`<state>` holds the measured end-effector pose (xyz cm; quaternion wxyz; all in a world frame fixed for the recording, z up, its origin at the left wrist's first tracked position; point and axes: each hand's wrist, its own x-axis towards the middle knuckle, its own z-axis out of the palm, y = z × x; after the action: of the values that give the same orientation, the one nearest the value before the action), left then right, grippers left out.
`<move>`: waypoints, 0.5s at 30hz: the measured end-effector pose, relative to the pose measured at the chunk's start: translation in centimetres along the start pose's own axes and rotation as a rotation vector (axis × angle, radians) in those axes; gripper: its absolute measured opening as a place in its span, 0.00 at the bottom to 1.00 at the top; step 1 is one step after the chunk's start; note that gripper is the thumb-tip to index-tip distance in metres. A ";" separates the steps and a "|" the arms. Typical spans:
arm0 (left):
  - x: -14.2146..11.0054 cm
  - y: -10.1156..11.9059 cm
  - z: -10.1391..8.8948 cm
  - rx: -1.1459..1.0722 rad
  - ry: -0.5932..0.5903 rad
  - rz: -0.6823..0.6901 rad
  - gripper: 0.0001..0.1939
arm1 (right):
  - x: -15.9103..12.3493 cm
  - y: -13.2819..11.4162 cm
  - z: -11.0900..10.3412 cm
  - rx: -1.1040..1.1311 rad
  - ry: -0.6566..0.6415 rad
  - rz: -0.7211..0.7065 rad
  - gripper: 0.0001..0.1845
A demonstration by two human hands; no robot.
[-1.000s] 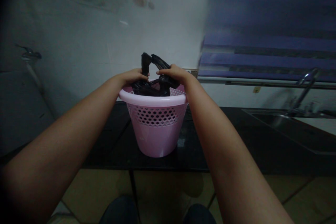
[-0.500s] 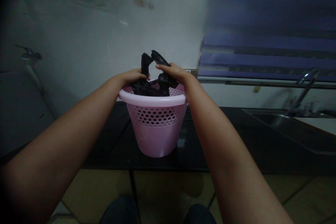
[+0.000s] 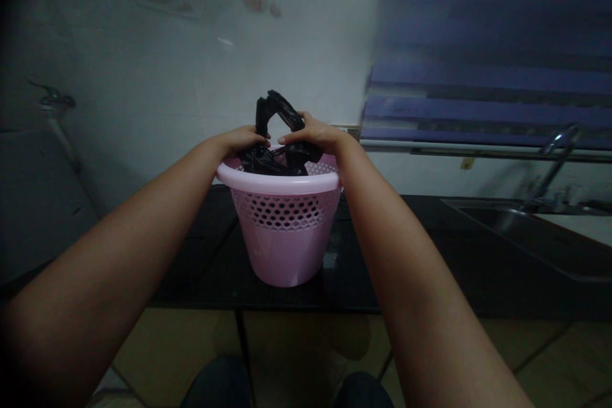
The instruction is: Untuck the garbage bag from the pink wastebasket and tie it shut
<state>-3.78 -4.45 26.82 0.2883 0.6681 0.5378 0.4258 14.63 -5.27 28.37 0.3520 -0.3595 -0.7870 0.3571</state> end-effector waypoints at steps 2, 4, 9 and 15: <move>-0.1 0.1 0.1 -0.007 0.004 -0.014 0.11 | 0.1 0.1 -0.1 -0.008 0.023 0.028 0.44; -0.2 0.0 0.1 -0.026 -0.006 -0.013 0.11 | 0.1 0.2 -0.1 -0.017 0.055 0.061 0.44; -0.1 -0.1 0.0 -0.021 -0.024 -0.004 0.12 | -0.1 -0.1 0.0 -0.130 0.103 0.120 0.27; -0.2 0.0 -0.1 0.014 -0.036 -0.017 0.14 | -0.2 -0.2 -0.2 -0.258 0.225 0.197 0.18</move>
<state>-3.90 -4.67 26.85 0.2971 0.6729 0.5412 0.4075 14.82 -5.51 28.56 0.3520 -0.5147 -0.7429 0.2436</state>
